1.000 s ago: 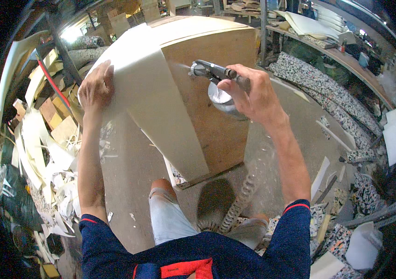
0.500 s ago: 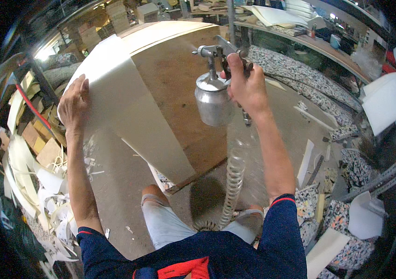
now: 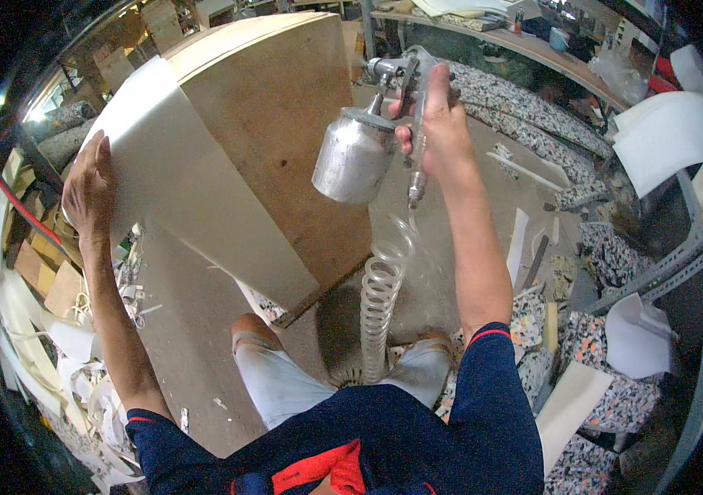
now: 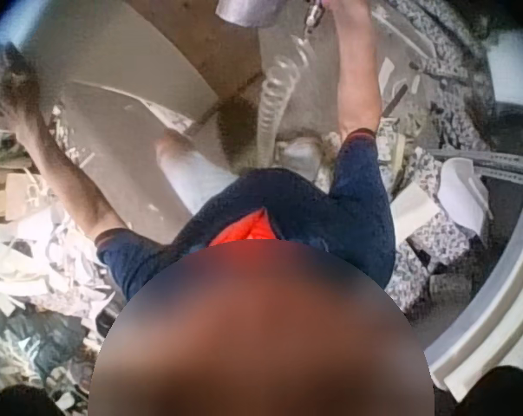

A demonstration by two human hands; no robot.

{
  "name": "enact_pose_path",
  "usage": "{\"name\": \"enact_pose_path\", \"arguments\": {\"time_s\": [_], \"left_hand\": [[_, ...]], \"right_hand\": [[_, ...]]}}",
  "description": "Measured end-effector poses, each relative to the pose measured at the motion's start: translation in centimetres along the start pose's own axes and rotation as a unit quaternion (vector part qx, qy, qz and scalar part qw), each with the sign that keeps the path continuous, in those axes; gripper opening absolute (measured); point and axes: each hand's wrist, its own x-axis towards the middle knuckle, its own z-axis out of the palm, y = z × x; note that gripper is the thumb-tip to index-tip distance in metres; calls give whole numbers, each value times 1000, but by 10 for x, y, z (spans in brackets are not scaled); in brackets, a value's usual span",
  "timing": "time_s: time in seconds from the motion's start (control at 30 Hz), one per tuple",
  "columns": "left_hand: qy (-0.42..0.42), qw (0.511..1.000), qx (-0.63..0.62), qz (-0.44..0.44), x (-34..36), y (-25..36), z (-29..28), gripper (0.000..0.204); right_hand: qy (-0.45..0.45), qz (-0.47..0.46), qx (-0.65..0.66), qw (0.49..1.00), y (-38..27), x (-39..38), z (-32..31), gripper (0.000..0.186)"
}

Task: The person cleans a spray gun with a stick, then sprays a white finish onto a curved wooden panel in a workshop. The person holds the panel with one hand and operates the spray gun with the other, moving along the surface to apply the coating.

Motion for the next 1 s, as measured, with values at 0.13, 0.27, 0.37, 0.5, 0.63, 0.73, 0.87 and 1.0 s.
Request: {"name": "enact_pose_path", "arguments": {"time_s": [0.13, 0.27, 0.37, 0.5, 0.63, 0.73, 0.87, 1.0], "left_hand": [[-22, 999, 8, -27, -1, -5, 5, 54], [-17, 999, -4, -32, -1, -10, 12, 56], [-31, 999, -7, -41, -2, -14, 16, 57], [-16, 999, -1, -34, -3, -17, 20, 59], [-16, 999, 5, -30, -2, -15, 19, 57], [-7, 1000, 15, -25, -3, -12, 14, 55], [4, 1000, 12, -17, -3, -7, 9, 55], [6, 1000, -11, -13, -4, -7, 8, 52]], "right_hand": [[16, 79, 17, 997, 31, -18, -19, 82], [30, 115, 2, 993, 68, -44, -35, 79], [46, 132, -2, 990, 95, -67, -41, 74], [71, 147, -48, 985, 124, -94, -46, 69], [96, 157, -46, 982, 136, -101, -39, 65], [78, 111, -20, 991, 128, -99, -25, 64], [51, 34, 30, 998, 96, -96, -5, 68], [-9, -4, 17, 1000, 62, -96, 5, 83]]}}
